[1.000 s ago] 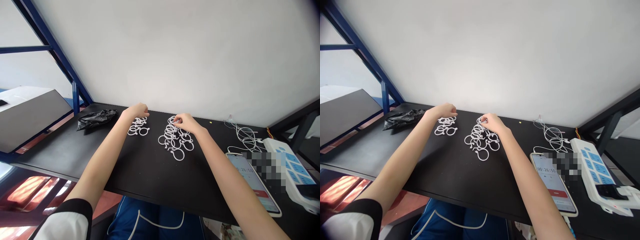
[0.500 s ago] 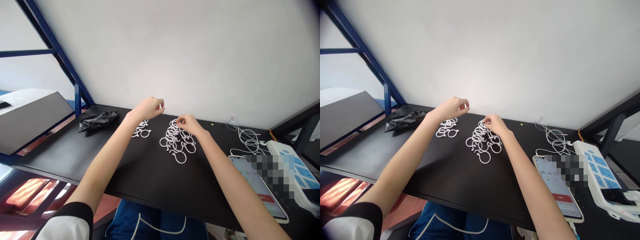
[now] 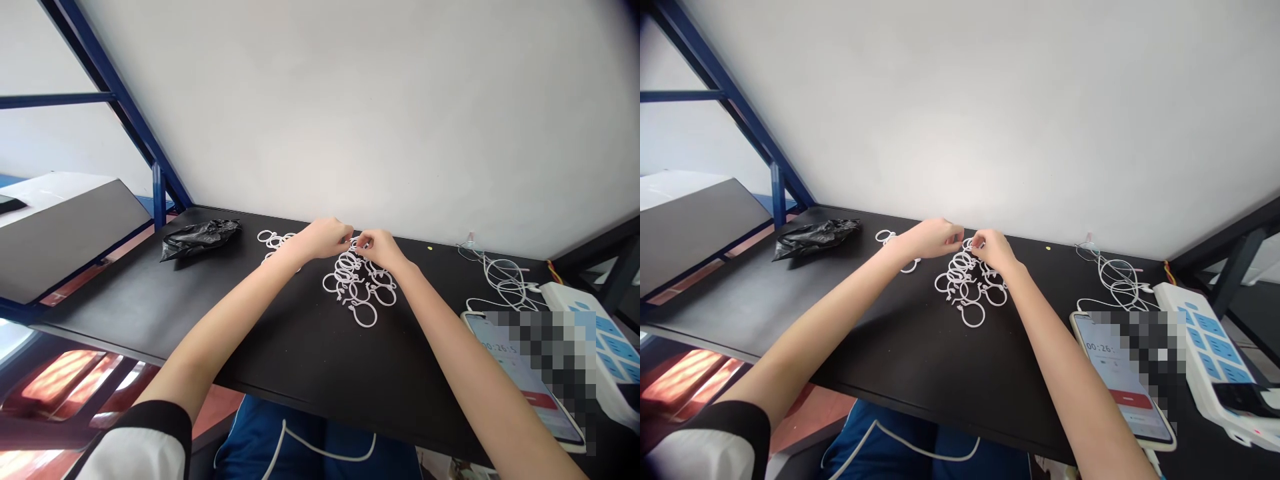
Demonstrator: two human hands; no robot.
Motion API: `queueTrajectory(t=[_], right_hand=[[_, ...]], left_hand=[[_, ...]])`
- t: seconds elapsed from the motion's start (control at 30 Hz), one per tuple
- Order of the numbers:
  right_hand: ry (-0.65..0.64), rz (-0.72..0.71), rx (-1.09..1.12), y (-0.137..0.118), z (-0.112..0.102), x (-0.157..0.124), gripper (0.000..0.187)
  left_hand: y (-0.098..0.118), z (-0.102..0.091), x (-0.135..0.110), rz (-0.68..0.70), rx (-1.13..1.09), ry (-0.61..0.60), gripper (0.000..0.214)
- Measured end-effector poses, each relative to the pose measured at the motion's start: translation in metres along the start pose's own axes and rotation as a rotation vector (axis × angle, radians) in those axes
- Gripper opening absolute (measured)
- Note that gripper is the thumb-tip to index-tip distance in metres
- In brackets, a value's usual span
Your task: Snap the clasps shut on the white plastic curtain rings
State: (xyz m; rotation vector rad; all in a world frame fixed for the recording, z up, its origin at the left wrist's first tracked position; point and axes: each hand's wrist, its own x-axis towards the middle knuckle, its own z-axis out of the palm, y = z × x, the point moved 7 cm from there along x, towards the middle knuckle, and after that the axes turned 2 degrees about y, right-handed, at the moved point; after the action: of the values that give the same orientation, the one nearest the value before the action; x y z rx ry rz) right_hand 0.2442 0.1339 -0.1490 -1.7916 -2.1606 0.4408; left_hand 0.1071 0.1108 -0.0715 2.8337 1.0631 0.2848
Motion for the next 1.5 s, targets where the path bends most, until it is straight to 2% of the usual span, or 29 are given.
queueTrajectory(t=[0.17,0.33,0.4,0.6,0.77,0.87,0.97,1.1,1.33,1.5], right_hand=[[0.027,0.065,0.027,0.005,-0.002,0.001,0.034],[0.05,0.109,0.053,0.004,-0.005,-0.001,0.033],[0.063,0.126,0.068,0.003,-0.008,-0.003,0.033],[0.069,0.151,0.156,0.002,-0.011,-0.006,0.033],[0.106,0.14,0.211,0.003,-0.014,-0.005,0.034],[0.186,0.106,0.228,-0.001,-0.022,-0.006,0.027],[0.314,0.045,0.253,-0.007,-0.035,-0.008,0.013],[0.417,-0.052,0.301,-0.017,-0.047,-0.012,0.011],[0.383,-0.148,0.359,-0.023,-0.047,-0.013,0.012],[0.352,-0.185,0.382,-0.026,-0.046,-0.014,0.015]], left_hand=[[0.001,0.033,0.006,0.01,0.035,-0.119,0.02],[0.0,0.047,0.006,-0.005,0.046,-0.223,0.023],[0.0,0.048,0.006,-0.006,0.041,-0.247,0.028],[0.002,0.046,0.007,-0.001,0.028,-0.253,0.018],[0.002,0.052,0.008,0.002,0.023,-0.281,0.023],[0.002,0.055,0.009,0.001,0.023,-0.287,0.028],[0.002,0.055,0.01,0.0,0.026,-0.269,0.022],[0.003,0.054,0.01,0.005,0.025,-0.253,0.02],[-0.004,0.048,0.009,-0.009,0.017,-0.222,0.017],[-0.009,0.043,0.01,-0.039,0.029,-0.15,0.028]])
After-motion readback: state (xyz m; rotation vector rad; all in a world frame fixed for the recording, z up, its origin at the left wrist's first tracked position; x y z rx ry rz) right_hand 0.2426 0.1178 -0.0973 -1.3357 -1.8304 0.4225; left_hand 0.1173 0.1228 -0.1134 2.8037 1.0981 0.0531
